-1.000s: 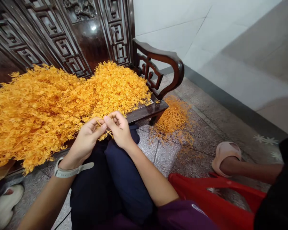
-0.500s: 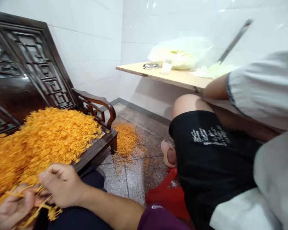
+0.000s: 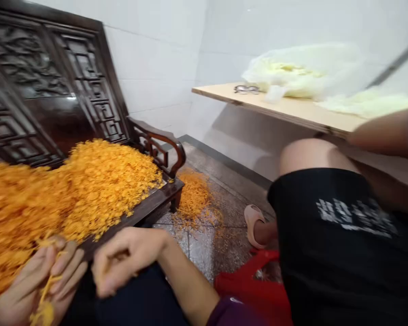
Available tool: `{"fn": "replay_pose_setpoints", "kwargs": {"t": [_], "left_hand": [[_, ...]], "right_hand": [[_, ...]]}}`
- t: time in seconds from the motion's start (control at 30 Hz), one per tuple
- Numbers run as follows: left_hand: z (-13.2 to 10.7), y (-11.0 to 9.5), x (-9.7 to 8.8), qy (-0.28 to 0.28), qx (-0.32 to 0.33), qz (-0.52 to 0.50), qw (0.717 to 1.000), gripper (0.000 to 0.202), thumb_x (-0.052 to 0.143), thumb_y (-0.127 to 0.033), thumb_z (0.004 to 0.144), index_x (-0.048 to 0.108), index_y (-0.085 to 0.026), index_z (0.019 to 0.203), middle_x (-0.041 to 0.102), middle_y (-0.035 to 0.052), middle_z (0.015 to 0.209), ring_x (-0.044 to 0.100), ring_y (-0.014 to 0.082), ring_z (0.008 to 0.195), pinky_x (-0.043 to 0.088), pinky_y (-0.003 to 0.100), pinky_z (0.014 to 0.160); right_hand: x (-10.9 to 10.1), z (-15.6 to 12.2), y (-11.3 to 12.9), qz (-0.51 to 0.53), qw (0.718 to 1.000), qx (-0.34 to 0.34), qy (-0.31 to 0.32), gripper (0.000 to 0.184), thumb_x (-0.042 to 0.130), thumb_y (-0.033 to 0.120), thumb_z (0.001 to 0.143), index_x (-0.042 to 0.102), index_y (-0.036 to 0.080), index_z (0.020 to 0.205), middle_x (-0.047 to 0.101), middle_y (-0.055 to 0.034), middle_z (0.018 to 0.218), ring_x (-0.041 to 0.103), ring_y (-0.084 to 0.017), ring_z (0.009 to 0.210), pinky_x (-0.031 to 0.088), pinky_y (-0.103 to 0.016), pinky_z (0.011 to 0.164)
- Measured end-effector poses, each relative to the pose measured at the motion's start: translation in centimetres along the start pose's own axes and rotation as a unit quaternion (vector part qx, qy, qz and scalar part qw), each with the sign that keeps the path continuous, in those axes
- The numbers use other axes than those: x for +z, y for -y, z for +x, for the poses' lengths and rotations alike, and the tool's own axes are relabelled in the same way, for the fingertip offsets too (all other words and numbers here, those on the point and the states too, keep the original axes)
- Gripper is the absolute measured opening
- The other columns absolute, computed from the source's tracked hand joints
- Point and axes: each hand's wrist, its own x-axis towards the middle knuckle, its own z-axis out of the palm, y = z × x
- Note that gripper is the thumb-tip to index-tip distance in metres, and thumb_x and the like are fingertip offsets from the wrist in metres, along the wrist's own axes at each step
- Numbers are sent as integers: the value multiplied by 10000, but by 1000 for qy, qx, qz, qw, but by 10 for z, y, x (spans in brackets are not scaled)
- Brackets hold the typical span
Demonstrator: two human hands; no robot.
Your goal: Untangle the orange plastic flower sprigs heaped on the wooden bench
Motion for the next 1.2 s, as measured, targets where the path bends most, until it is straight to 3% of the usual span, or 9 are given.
{"fn": "replay_pose_setpoints", "kwargs": {"t": [0.03,0.1,0.23,0.4,0.6,0.77,0.9,1.07,1.2], "left_hand": [[-2,-3,3,-13,11,-9,1000,355,946,-226,680,617,-196,809,480,-41,638,431,68,465,440,162,400],[-2,-8,6,-29,18,-32,999,341,930,-152,670,614,-174,797,480,-36,663,416,59,491,446,157,423],[0,-6,3,-23,20,-40,999,304,912,-165,702,635,-162,827,490,-28,688,403,61,511,427,160,428],[0,-1,1,-29,16,-30,999,336,939,-228,694,646,-155,841,507,-22,683,400,60,515,421,165,448],[-1,2,-1,-11,-6,2,1000,304,900,-298,774,632,-163,826,494,-19,675,406,71,527,424,177,466],[0,2,-5,-2,-9,10,1000,294,876,-291,801,608,-169,816,505,-14,687,418,77,539,429,181,479],[0,2,-6,16,-22,21,999,255,844,-307,845,629,-169,847,512,-13,689,433,80,549,428,180,492],[1,4,0,3,-16,33,999,239,859,-300,824,670,-157,852,515,-15,676,432,76,539,427,171,475],[3,9,1,-60,1,29,998,199,854,-240,797,747,-157,942,647,37,831,572,117,664,547,196,560]], "right_hand": [[1,-7,10,-11,993,20,115,404,913,489,734,723,140,805,698,-85,765,640,-119,645,494,-233,612],[-4,-10,29,35,991,4,133,439,782,580,829,693,171,697,652,-66,685,627,-108,627,492,-232,631],[-51,45,57,114,943,-52,-308,609,403,646,1002,589,159,687,585,19,697,578,-74,643,443,-249,591],[-98,119,36,249,854,-110,-443,375,376,329,1065,608,153,828,633,-67,874,572,-119,737,524,-226,618],[-73,105,-19,355,799,-166,-456,156,617,201,968,595,167,818,597,-6,751,507,-91,624,465,-181,581],[-47,56,-17,203,908,-192,-313,340,921,295,709,617,184,816,672,9,783,577,-94,628,481,-235,627],[-61,40,-3,127,967,-17,-219,475,862,535,743,544,186,684,589,8,625,559,-112,534,437,-281,544],[-97,94,9,306,837,-118,-437,315,467,333,1057,531,195,781,593,-7,722,531,-92,588,447,-202,522],[-94,116,-10,405,800,-108,-429,159,470,94,951,569,160,845,569,-6,720,480,-90,567,441,-188,515]]}}
